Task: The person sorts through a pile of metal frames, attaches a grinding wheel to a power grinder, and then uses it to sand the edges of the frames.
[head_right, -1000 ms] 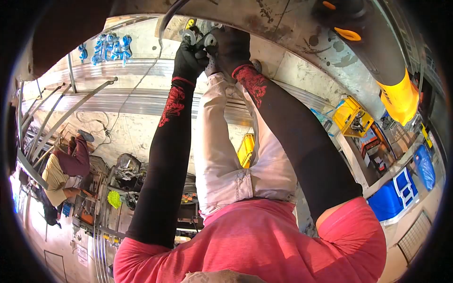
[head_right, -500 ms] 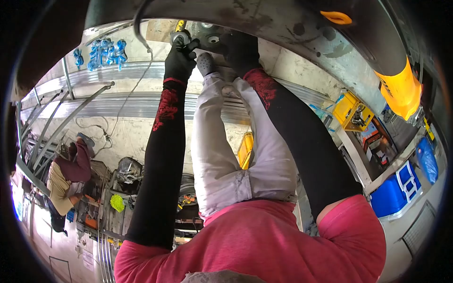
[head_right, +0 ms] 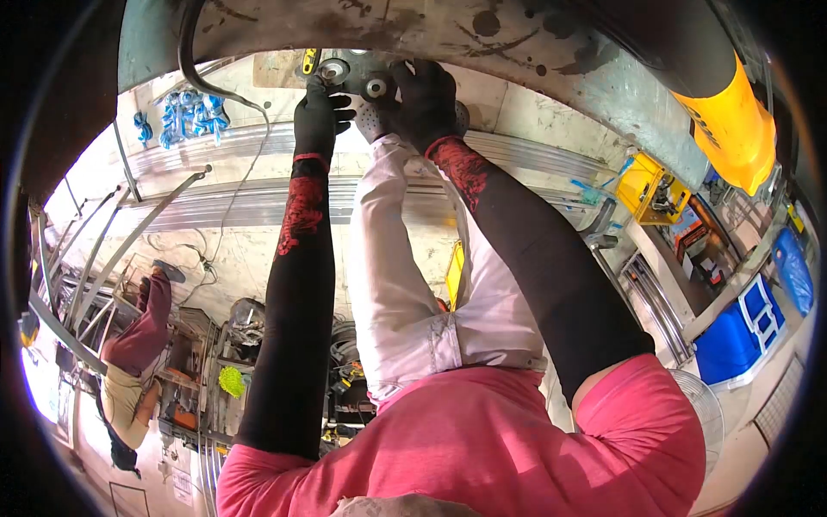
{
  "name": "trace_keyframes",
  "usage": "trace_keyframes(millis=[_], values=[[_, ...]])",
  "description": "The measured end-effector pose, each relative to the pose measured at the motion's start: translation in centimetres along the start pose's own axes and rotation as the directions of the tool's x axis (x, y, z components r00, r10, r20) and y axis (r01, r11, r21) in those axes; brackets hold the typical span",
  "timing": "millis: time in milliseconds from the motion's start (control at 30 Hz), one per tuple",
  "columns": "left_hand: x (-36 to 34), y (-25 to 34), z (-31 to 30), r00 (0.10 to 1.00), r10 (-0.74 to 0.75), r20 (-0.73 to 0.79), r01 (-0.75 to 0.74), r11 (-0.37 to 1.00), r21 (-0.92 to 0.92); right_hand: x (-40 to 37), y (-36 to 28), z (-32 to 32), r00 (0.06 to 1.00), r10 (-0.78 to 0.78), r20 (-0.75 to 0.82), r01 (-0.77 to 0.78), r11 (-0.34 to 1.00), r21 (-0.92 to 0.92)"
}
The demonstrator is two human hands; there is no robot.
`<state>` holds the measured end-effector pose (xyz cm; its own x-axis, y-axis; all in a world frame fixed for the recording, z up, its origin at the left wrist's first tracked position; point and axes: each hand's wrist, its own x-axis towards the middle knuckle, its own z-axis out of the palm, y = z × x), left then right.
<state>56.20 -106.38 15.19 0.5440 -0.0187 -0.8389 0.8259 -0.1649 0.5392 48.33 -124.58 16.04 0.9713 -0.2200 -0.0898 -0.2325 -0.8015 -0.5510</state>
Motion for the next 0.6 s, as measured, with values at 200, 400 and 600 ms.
trace_keyframes(millis=[200, 400, 600], values=[[0.0, 1.9, -0.4, 0.838, 0.543, -0.057, -0.174, 0.364, 0.915, 0.0, -1.2, 1.1, 1.000, 0.011, 0.004, -0.010, 0.996, -0.084], [3.5, 3.1, 1.8, 0.615, 0.769, 0.176, -0.341, 0.058, 0.938, -2.8, 1.1, 0.9, 0.963, 0.268, 0.028, -0.264, 0.916, 0.301], [14.6, 0.8, 0.8, 0.720, 0.588, 0.368, -0.380, -0.108, 0.918, -9.7, 4.7, -6.0, 0.938, 0.325, 0.116, -0.345, 0.889, 0.301]])
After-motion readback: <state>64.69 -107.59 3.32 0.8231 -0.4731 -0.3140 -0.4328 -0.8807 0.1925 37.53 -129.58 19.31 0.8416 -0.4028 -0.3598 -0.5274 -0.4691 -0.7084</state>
